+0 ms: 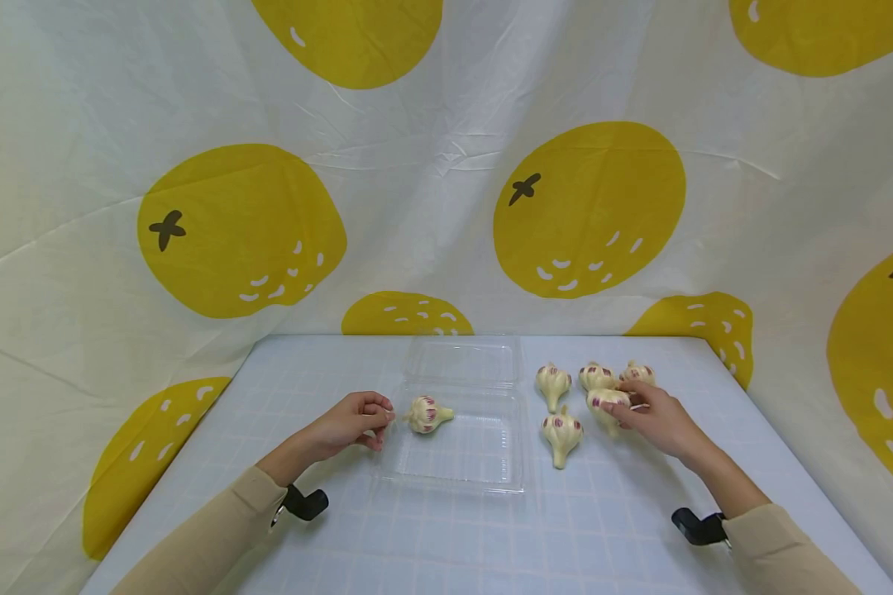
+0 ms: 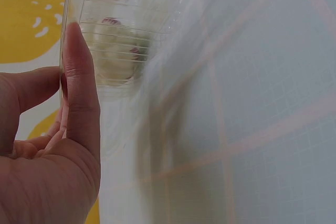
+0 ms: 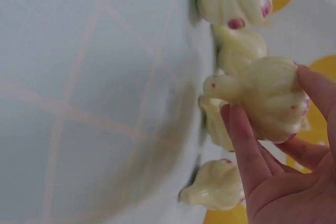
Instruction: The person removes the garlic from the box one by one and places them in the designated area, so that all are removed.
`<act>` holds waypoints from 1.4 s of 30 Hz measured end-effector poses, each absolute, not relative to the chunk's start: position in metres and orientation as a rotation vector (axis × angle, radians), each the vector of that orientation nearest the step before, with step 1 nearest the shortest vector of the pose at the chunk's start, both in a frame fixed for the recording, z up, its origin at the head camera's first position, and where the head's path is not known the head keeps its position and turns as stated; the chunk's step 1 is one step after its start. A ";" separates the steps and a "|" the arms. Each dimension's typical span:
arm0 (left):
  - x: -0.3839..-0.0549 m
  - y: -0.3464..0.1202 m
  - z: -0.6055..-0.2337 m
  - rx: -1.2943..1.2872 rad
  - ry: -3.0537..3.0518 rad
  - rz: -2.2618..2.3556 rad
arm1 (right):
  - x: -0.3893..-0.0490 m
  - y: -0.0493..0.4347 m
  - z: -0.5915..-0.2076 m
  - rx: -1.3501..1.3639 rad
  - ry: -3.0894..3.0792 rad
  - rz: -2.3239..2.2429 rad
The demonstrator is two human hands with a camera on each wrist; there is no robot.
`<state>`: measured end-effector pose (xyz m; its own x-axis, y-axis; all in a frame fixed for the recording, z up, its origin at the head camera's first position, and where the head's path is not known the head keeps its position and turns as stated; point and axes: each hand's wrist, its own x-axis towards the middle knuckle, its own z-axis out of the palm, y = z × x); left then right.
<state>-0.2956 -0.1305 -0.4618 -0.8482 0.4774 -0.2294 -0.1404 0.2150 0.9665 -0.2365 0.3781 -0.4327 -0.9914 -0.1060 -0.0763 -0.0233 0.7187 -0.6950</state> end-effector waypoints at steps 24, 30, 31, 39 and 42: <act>-0.295 -0.129 -0.462 0.290 2.023 1.663 | -0.237 0.380 -0.451 0.001 2.749 -1.036; -0.296 -0.130 -0.464 0.281 2.030 1.662 | -0.236 0.379 -0.452 0.017 2.736 -1.028; -0.296 -0.130 -0.464 0.281 2.032 1.662 | -0.236 0.378 -0.452 0.017 2.734 -1.031; -0.296 -0.130 -0.466 0.284 2.042 1.657 | -0.235 0.377 -0.454 0.010 2.718 -1.030; -0.296 -0.130 -0.466 0.283 2.037 1.660 | -0.235 0.377 -0.456 0.008 2.707 -1.044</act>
<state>-0.2962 -0.1296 -0.4655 -0.8569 0.4552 -0.2418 -0.1450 0.2374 0.9605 -0.2352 0.3772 -0.4561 -0.9712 -0.0809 -0.2243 0.0907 0.7447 -0.6612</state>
